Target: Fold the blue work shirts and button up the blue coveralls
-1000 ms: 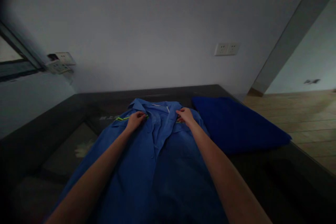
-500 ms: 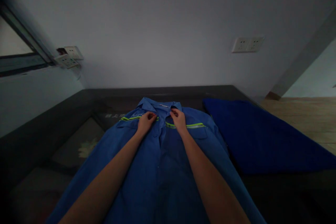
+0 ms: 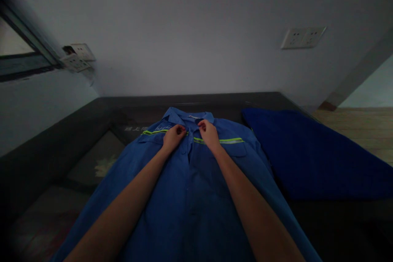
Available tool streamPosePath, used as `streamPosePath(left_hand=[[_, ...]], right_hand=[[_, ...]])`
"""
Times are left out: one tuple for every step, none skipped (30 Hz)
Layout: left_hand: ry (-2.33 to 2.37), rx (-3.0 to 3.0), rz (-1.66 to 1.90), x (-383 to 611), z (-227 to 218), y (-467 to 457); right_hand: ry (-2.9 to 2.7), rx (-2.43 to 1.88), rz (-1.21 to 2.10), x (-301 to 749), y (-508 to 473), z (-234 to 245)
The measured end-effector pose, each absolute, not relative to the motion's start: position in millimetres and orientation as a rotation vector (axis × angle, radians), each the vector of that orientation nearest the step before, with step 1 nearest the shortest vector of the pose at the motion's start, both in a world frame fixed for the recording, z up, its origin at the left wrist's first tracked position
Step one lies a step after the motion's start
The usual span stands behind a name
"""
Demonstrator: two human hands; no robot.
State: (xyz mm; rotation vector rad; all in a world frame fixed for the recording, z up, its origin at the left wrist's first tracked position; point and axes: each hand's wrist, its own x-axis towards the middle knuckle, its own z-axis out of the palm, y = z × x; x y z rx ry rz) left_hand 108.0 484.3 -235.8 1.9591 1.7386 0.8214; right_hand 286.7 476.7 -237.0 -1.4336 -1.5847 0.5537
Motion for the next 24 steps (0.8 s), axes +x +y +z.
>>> streamPosePath(left_hand=[[1.738,1.977,0.823,108.1,-235.9,483.8],[1.735,1.993,0.824,108.2,-236.1,483.4],[1.729,2.006,0.824,108.1,-236.5,483.3],[1.727,2.015,0.823,108.1,-236.9,483.4],[1.73,2.018,0.822,108.0,-237.3,483.6],[1.737,2.014,0.818,108.0,-237.6,483.8],[1.743,2.009,0.817,108.1,-237.9,484.1],[1.748,2.004,0.817,108.1,-238.2,484.3],[1.749,2.001,0.819,108.1,-238.4,484.4],[1.75,1.999,0.823,108.2,-238.5,484.5],[1.747,2.002,0.827,108.1,-238.7,484.5],[1.744,2.003,0.832,108.1,-238.9,484.4],[1.743,2.002,0.835,108.1,-239.1,484.3],[1.743,1.998,0.84,108.0,-239.3,484.3],[1.743,1.992,0.848,108.0,-239.4,484.3],[1.742,1.982,0.858,107.9,-239.5,484.4],[1.739,1.97,0.867,107.8,-239.6,484.6],[1.734,1.957,0.876,107.7,-239.6,484.8],[1.727,1.946,0.884,107.6,-239.4,485.1],[1.719,1.934,0.893,107.4,-239.3,485.4],[1.71,1.925,0.902,107.2,-239.1,485.7],[1.701,1.917,0.913,107.0,-238.9,486.1],[1.692,1.911,0.924,106.8,-238.9,486.4],[1.683,1.905,0.934,106.5,-238.9,486.8]], right_hand=[[-1.599,-1.486,0.508,286.9,475.7,-233.2],[-1.614,-1.549,0.486,287.0,474.0,-228.8],[-1.636,-1.612,0.481,286.9,471.8,-224.2],[-1.664,-1.675,0.486,286.3,468.8,-219.7],[-1.694,-1.739,0.494,285.0,465.2,-215.7],[-1.724,-1.801,0.5,282.8,461.3,-212.3],[-1.753,-1.86,0.501,279.8,457.1,-209.9],[-1.783,-1.911,0.496,276.2,453.1,-208.6],[-1.815,-1.948,0.486,272.3,449.7,-208.2],[-1.846,-1.971,0.469,268.6,447.2,-208.7],[-1.876,-1.98,0.449,265.4,445.7,-209.9],[-1.896,-1.978,0.431,263.3,445.5,-211.7],[-1.904,-1.97,0.426,262.4,446.6,-213.7],[-1.901,-1.951,0.442,262.8,448.7,-215.8],[-1.885,-1.922,0.481,264.6,451.5,-217.8],[-1.859,-1.885,0.535,267.3,454.9,-219.7],[-1.824,-1.844,0.597,270.6,458.2,-221.4],[-1.782,-1.803,0.659,274.1,461.4,-222.9],[-1.723,-1.762,0.725,277.4,464.1,-224.0],[-1.654,-1.723,0.786,280.2,466.2,-224.9],[-1.584,-1.69,0.838,282.3,467.9,-225.5],[-1.52,-1.66,0.878,283.7,469.2,-225.7],[-1.466,-1.637,0.904,284.6,470.4,-225.3],[-1.424,-1.622,0.916,285.3,471.5,-224.4]])
